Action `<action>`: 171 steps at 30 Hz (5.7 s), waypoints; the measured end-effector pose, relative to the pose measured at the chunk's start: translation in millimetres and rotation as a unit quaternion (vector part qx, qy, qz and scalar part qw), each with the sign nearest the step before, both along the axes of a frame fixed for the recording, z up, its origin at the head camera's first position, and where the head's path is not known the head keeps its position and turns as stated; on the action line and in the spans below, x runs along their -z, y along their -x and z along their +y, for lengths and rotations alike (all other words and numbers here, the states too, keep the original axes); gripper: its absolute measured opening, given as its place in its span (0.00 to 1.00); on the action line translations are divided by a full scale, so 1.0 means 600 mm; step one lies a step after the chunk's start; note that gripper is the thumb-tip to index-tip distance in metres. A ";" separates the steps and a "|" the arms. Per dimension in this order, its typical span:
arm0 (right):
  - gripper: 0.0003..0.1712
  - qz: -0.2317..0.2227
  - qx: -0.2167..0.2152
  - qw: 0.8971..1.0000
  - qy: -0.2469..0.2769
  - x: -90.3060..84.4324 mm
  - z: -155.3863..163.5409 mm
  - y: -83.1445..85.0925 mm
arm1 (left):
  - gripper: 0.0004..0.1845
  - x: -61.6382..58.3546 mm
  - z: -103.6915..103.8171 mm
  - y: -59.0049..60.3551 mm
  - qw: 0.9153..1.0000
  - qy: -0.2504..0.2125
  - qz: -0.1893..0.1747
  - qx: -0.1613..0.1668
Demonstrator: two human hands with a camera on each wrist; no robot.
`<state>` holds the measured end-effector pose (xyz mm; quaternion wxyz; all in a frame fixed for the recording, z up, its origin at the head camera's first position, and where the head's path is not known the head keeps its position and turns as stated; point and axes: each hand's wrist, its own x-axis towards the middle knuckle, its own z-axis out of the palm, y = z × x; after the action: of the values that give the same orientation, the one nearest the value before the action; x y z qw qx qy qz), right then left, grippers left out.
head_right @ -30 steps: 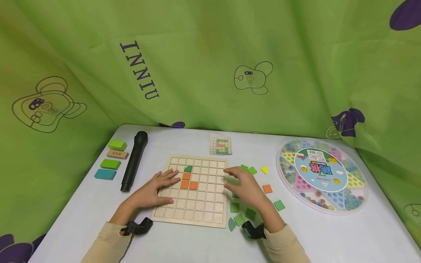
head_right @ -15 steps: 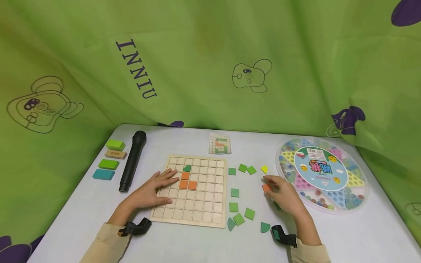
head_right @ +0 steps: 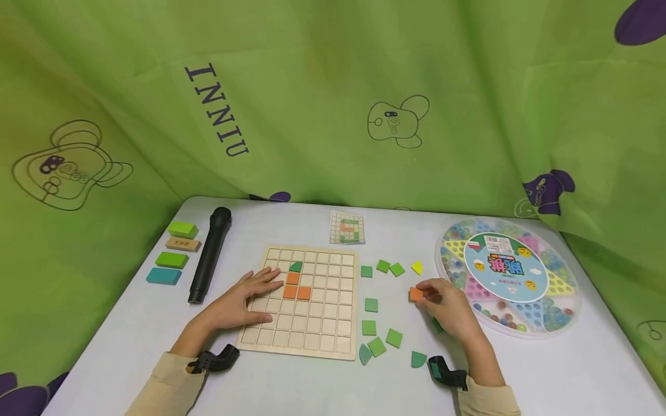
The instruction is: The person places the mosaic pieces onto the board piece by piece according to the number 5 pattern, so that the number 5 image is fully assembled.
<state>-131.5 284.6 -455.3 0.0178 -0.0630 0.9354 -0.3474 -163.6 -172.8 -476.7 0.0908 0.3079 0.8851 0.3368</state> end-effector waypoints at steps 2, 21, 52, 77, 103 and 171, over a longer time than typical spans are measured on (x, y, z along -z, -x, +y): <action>0.15 0.010 -0.007 1.000 0.023 -0.003 -0.008 0.001 | 0.40 0.001 0.000 0.000 1.000 0.000 0.000 0.001; 0.15 0.000 -0.141 0.980 0.141 -0.024 -0.180 0.045 | 0.41 0.002 -0.003 0.001 1.000 0.003 0.010 0.001; 0.15 -0.037 -0.222 0.974 0.025 -0.005 -0.273 0.076 | 0.41 0.005 -0.004 0.002 1.000 -0.007 0.011 0.007; 0.17 -0.011 -0.108 0.994 -0.018 -0.005 -0.139 0.119 | 0.41 0.003 -0.004 0.000 1.000 -0.001 0.017 0.004; 0.16 -0.051 -0.176 0.979 0.089 -0.010 -0.287 0.150 | 0.40 0.003 -0.004 0.000 1.000 -0.004 0.011 0.006; 0.17 0.022 -0.092 0.989 0.114 0.004 -0.145 0.135 | 0.41 0.001 -0.004 -0.002 1.000 0.003 0.009 0.002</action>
<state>-212.4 197.8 -457.8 0.0221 -0.1585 0.8800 -0.4473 -162.6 -175.2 -477.1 0.0849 0.3124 0.8863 0.3313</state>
